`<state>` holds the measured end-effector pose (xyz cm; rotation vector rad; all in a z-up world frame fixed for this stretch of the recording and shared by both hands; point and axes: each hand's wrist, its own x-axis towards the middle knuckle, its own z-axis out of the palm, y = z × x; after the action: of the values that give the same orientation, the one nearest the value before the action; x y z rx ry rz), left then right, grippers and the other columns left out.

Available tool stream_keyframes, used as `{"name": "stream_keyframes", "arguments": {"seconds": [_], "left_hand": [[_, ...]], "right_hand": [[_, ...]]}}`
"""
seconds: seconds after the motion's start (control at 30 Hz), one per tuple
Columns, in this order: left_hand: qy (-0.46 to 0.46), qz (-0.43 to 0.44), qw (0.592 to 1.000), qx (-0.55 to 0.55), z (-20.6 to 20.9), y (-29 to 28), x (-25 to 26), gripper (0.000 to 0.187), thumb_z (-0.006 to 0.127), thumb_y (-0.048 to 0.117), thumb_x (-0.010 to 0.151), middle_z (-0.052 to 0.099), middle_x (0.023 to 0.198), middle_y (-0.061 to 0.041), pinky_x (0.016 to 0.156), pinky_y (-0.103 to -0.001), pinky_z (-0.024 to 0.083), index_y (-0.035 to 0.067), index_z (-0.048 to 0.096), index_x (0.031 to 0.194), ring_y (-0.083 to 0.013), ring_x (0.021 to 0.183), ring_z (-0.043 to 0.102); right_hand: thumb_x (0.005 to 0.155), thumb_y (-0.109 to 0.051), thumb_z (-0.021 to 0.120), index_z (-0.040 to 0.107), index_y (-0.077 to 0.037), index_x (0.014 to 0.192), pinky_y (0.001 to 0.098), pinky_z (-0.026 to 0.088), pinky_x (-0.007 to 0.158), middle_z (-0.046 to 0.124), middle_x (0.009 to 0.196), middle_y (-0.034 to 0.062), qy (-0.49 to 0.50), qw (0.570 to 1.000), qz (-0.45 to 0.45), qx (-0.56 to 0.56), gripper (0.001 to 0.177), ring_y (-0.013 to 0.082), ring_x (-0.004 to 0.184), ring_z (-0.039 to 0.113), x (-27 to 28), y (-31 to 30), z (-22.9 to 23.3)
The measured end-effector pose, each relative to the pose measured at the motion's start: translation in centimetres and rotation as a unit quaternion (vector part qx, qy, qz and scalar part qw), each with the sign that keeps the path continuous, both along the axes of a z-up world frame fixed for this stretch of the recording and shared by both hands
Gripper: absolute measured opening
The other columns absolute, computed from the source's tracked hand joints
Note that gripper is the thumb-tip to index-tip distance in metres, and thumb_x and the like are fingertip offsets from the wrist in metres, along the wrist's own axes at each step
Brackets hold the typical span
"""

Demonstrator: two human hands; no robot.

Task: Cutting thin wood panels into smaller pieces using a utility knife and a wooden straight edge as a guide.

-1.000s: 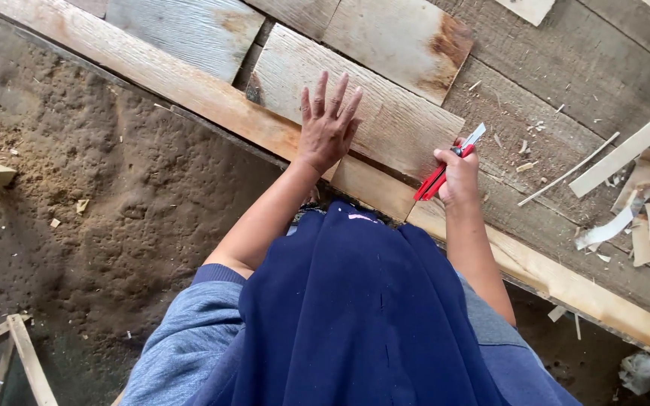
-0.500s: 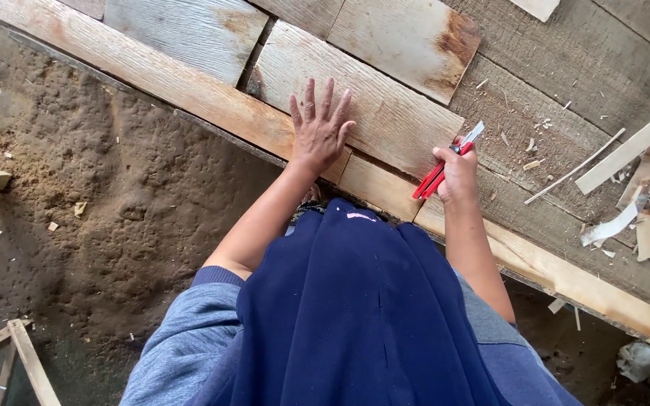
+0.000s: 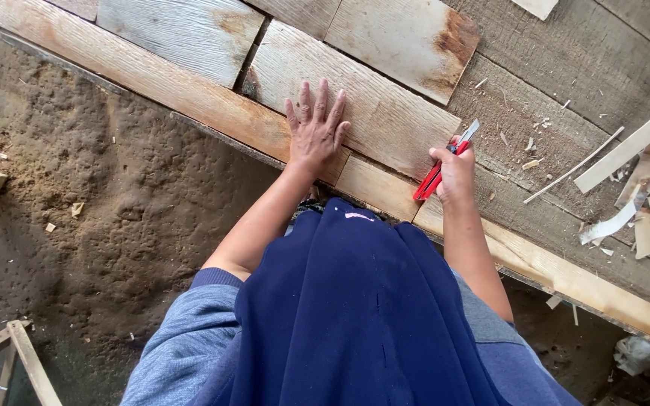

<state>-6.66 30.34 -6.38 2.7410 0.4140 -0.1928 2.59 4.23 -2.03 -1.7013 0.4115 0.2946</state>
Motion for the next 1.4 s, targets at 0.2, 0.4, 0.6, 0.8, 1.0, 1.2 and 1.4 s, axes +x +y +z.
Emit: {"name": "stream_keyframes", "arguments": {"seconds": [0.2, 0.4, 0.6, 0.8, 1.0, 1.2, 1.4], "left_hand": [[0.001, 0.002, 1.000, 0.004, -0.5, 0.0, 0.1, 0.060, 0.028, 0.055, 0.111, -0.002, 0.173, -0.007, 0.120, -0.070, -0.007, 0.035, 0.019, 0.167, -0.0434, 0.155, -0.013], [0.017, 0.014, 1.000, 0.003, 0.5, 0.0, -0.1, 0.062, 0.027, 0.053, 0.112, -0.003, 0.173, -0.009, 0.122, -0.068, -0.005, 0.029, 0.017, 0.168, -0.0432, 0.155, -0.013], [0.000, 0.017, 1.000, 0.007, 0.3, 0.1, -0.1, 0.063, 0.031, 0.054, 0.112, 0.001, 0.173, -0.011, 0.123, -0.066, -0.002, 0.027, 0.019, 0.167, -0.0430, 0.155, -0.010], [-0.015, 0.021, 0.999, 0.020, -0.4, 0.0, -0.1, 0.063, 0.035, 0.054, 0.111, 0.001, 0.173, -0.010, 0.123, -0.066, -0.002, 0.028, 0.020, 0.167, -0.0431, 0.156, -0.008], [-0.030, 0.022, 0.999, 0.031, -0.9, -0.1, -0.1, 0.064, 0.037, 0.054, 0.111, 0.004, 0.173, -0.011, 0.122, -0.066, -0.001, 0.028, 0.021, 0.167, -0.0438, 0.155, -0.007], [-0.057, 0.026, 0.997, 0.048, -1.4, -0.1, -0.1, 0.065, 0.041, 0.055, 0.109, 0.006, 0.172, -0.011, 0.121, -0.066, 0.000, 0.028, 0.025, 0.165, -0.0435, 0.155, -0.005], [-0.062, 0.027, 0.997, 0.047, -2.6, -0.1, 0.0, 0.065, 0.042, 0.055, 0.109, 0.006, 0.172, -0.011, 0.121, -0.067, -0.001, 0.027, 0.026, 0.165, -0.0442, 0.155, -0.006]], "right_hand": [[0.071, -0.001, 0.078, 0.055, -0.013, 0.108, 0.0248, 0.048, 0.049, 0.048, 0.081, -0.0020, 0.004, 0.998, 0.034, -0.046, 0.045, 0.0109, 0.065, 0.056, 1.0, -1.9, -3.0], [0.076, -0.003, 0.079, 0.053, -0.013, 0.109, 0.0270, 0.054, 0.049, 0.049, 0.082, -0.0008, 0.016, 0.994, 0.071, -0.083, 0.043, 0.0135, 0.067, 0.058, 1.6, -2.3, -4.6], [0.076, -0.002, 0.080, 0.051, -0.011, 0.109, 0.0303, 0.059, 0.052, 0.049, 0.085, 0.0008, 0.020, 0.992, 0.080, -0.095, 0.044, 0.0146, 0.073, 0.057, 1.8, -2.3, -4.5], [0.077, -0.003, 0.079, 0.050, -0.010, 0.111, 0.0329, 0.060, 0.049, 0.049, 0.084, 0.0030, 0.026, 0.988, 0.096, -0.116, 0.044, 0.0176, 0.072, 0.060, 2.3, -2.6, -4.7], [0.077, -0.004, 0.079, 0.050, -0.010, 0.110, 0.0319, 0.059, 0.047, 0.051, 0.083, 0.0036, 0.029, 0.985, 0.106, -0.129, 0.044, 0.0185, 0.071, 0.062, 2.3, -2.8, -5.4], [0.077, -0.007, 0.079, 0.051, -0.008, 0.111, 0.0340, 0.061, 0.050, 0.053, 0.085, 0.0059, 0.025, 0.978, 0.125, -0.165, 0.044, 0.0203, 0.074, 0.062, 2.6, -3.1, -6.3], [0.077, -0.008, 0.081, 0.052, -0.007, 0.110, 0.0333, 0.061, 0.049, 0.055, 0.085, 0.0073, 0.029, 0.973, 0.135, -0.185, 0.044, 0.0216, 0.073, 0.064, 2.7, -2.8, -5.4]]}}
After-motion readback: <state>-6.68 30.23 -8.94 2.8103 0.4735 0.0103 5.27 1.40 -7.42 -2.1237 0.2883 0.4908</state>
